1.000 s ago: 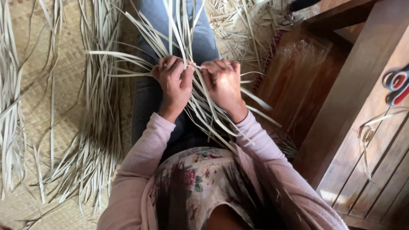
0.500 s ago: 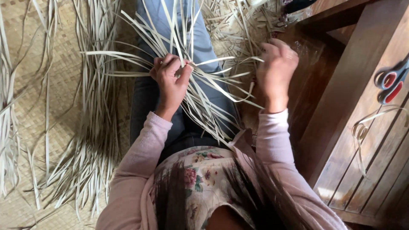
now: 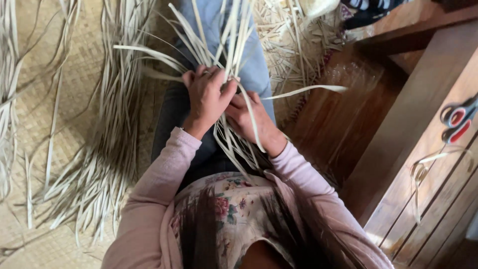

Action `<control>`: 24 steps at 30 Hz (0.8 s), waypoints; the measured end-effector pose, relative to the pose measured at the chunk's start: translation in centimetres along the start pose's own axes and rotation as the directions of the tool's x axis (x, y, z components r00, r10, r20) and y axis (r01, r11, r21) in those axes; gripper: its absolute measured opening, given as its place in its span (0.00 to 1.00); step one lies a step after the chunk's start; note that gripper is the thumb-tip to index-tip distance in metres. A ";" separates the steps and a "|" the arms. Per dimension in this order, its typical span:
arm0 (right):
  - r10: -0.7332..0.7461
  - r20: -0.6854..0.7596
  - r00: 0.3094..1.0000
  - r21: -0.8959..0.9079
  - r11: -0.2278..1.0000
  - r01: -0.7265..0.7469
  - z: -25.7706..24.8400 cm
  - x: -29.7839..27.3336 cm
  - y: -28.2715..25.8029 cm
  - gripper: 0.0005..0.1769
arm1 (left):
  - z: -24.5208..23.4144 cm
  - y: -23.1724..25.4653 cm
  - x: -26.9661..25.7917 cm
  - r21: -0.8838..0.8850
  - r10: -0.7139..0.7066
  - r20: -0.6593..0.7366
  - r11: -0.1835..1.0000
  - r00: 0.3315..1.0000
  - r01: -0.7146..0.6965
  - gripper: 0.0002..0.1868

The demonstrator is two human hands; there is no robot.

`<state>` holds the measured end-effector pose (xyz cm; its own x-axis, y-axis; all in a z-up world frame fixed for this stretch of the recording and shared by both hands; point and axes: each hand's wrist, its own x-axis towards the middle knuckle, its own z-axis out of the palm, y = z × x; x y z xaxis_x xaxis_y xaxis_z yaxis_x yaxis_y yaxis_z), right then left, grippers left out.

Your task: Weaving long natural fiber strips together to create a mat or craft item

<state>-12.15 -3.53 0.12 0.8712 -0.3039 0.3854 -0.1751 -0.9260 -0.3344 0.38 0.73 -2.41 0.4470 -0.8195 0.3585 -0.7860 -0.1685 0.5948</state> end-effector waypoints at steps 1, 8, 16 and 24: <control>0.000 0.022 1.000 0.132 0.991 -0.003 -0.6 0.3 0.4 0.04 | 0.2 -0.6 -0.1 -0.012 0.120 -0.010 0.993 0.993 -0.120 0.12; 0.319 -0.008 0.948 0.870 0.469 -0.151 1.2 -1.8 5.3 0.12 | 1.6 -1.8 -0.1 -0.203 0.163 -0.104 0.962 0.981 -0.182 0.10; 0.354 0.337 0.872 0.857 0.267 -0.440 1.1 -0.2 0.7 0.04 | 2.2 -3.2 3.3 -0.180 -0.005 0.205 0.983 0.979 0.043 0.14; 0.375 0.255 0.892 0.745 0.512 -0.428 0.2 0.4 -0.2 0.07 | 3.4 -5.4 8.5 -0.605 -0.576 0.404 0.415 0.711 0.680 0.06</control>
<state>-11.66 -3.41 0.20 0.8279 -0.5609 -0.0005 -0.1210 -0.1777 -0.9766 6.94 -7.16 -4.99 0.5980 -0.7069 -0.3779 0.2355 -0.2957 0.9258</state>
